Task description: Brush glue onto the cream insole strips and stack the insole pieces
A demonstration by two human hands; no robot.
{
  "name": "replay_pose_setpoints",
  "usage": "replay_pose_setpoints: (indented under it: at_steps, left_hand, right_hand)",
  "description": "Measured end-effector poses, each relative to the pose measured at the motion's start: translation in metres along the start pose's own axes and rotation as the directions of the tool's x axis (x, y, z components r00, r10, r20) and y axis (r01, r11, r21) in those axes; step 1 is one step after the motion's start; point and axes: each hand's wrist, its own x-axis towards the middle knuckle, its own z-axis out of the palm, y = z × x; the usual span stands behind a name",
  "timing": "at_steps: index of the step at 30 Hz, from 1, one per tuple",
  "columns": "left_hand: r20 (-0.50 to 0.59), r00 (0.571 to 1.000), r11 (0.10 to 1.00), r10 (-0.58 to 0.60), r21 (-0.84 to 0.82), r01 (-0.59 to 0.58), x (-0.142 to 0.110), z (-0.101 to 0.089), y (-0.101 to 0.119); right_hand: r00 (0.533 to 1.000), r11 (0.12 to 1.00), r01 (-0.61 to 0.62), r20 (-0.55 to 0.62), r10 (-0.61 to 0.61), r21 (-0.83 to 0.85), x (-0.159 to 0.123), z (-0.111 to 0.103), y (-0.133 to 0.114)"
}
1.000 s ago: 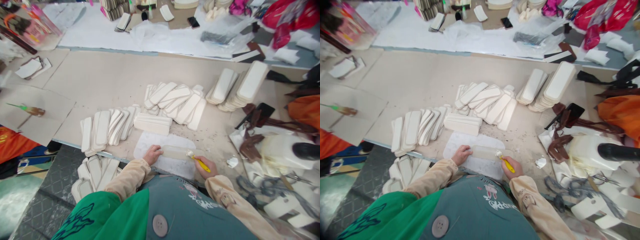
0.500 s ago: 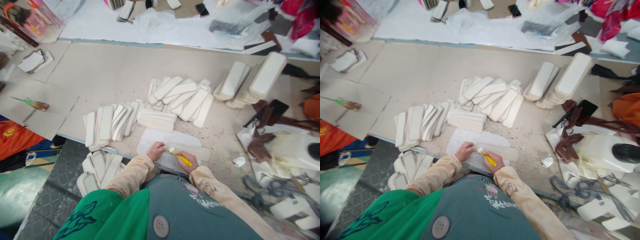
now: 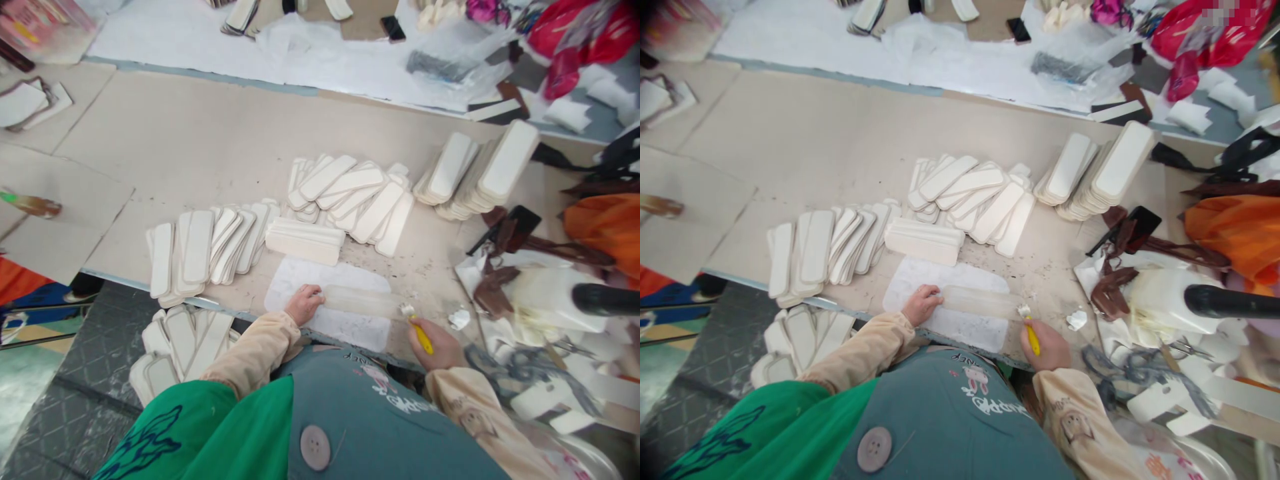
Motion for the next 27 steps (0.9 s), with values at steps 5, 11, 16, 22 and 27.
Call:
replay_pose_setpoints:
  at_steps: [5, 11, 16, 22, 27]
  left_hand:
    - [-0.012, 1.0, 1.0, -0.015, -0.018, 0.015, -0.001, 0.0, 0.0]
    - [-0.022, 1.0, 1.0, 0.009, 0.009, -0.008, -0.001, 0.001, 0.001]
    - [-0.005, 1.0, 1.0, -0.008, -0.003, 0.008, 0.0, 0.001, 0.001]
    - [0.016, 1.0, 1.0, -0.027, -0.01, 0.027, -0.001, 0.001, 0.0]
    - [-0.003, 1.0, 1.0, 0.003, 0.006, -0.003, -0.002, 0.002, -0.001]
  right_hand:
    - [0.975, 0.983, 0.174, 0.15, -0.163, -0.063, 0.014, 0.034, -0.056]
    - [0.927, 0.931, 0.254, 0.208, -0.312, 0.262, 0.027, 0.078, -0.11]
    - [0.995, 0.927, -0.016, 0.1, -0.024, 0.374, 0.021, 0.074, -0.07]
    - [0.929, 0.868, -0.344, -0.003, 0.369, 0.357, 0.006, 0.018, -0.007]
    - [0.948, 0.792, -0.311, 0.117, 0.295, 0.526, 0.013, 0.039, -0.057]
